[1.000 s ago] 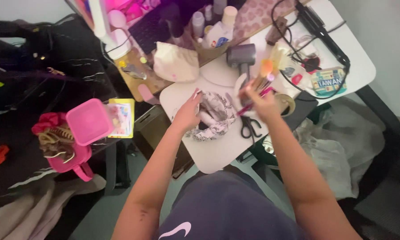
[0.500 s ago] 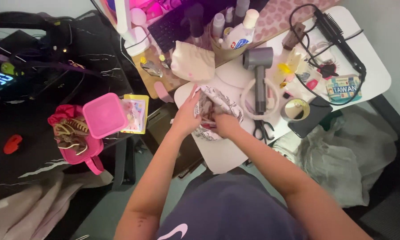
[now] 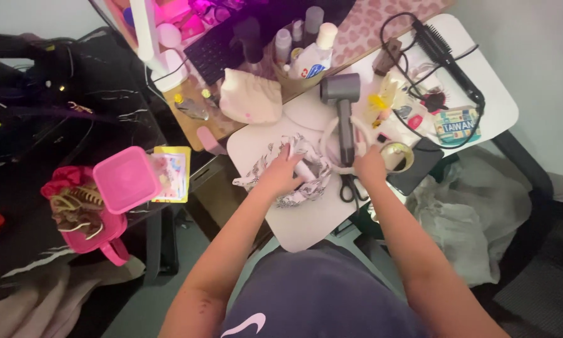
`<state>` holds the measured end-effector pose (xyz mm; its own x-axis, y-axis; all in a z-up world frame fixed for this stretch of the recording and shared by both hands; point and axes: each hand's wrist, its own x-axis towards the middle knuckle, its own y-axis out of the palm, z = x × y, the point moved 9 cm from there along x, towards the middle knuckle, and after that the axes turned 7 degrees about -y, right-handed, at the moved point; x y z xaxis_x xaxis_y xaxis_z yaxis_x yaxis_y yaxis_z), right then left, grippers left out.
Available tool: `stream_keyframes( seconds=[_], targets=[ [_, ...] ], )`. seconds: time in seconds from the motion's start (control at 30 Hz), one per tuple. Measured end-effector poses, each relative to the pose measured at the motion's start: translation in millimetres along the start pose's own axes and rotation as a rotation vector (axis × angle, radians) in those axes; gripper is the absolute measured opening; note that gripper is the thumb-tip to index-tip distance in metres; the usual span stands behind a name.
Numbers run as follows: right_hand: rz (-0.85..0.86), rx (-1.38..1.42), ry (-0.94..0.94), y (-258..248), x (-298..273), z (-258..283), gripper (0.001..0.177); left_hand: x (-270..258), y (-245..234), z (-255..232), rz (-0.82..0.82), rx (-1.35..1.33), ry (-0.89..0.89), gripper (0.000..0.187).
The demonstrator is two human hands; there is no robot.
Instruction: Organizing hair accessories, skincare products, and other beauty items into various storage containers and moving them between two desks.
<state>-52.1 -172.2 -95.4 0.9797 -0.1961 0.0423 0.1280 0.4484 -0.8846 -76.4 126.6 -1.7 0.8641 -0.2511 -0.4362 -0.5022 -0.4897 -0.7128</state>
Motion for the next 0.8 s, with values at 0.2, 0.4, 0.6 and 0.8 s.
stream_keyframes(
  seconds=[0.2, 0.4, 0.6, 0.8],
  targets=[
    [0.015, -0.016, -0.073, -69.9, 26.9, 85.3, 0.023, -16.6, -20.3, -17.7, 0.042, 0.046, -0.102, 0.073],
    [0.024, 0.301, -0.447, -106.9, 39.7, 256.3, 0.026, -48.9, -78.9, 90.2, -0.657, -0.585, -0.218, 0.041],
    [0.473, 0.533, -0.543, 58.3, -12.0, 421.1, 0.027, -174.1, -133.6, 220.1, -1.089, -0.701, -0.272, 0.045],
    [0.791, 0.717, -0.318, 231.9, -74.2, 514.5, 0.030, -284.6, -106.6, 330.6, -1.161, -0.607, -0.635, 0.046]
  ],
)
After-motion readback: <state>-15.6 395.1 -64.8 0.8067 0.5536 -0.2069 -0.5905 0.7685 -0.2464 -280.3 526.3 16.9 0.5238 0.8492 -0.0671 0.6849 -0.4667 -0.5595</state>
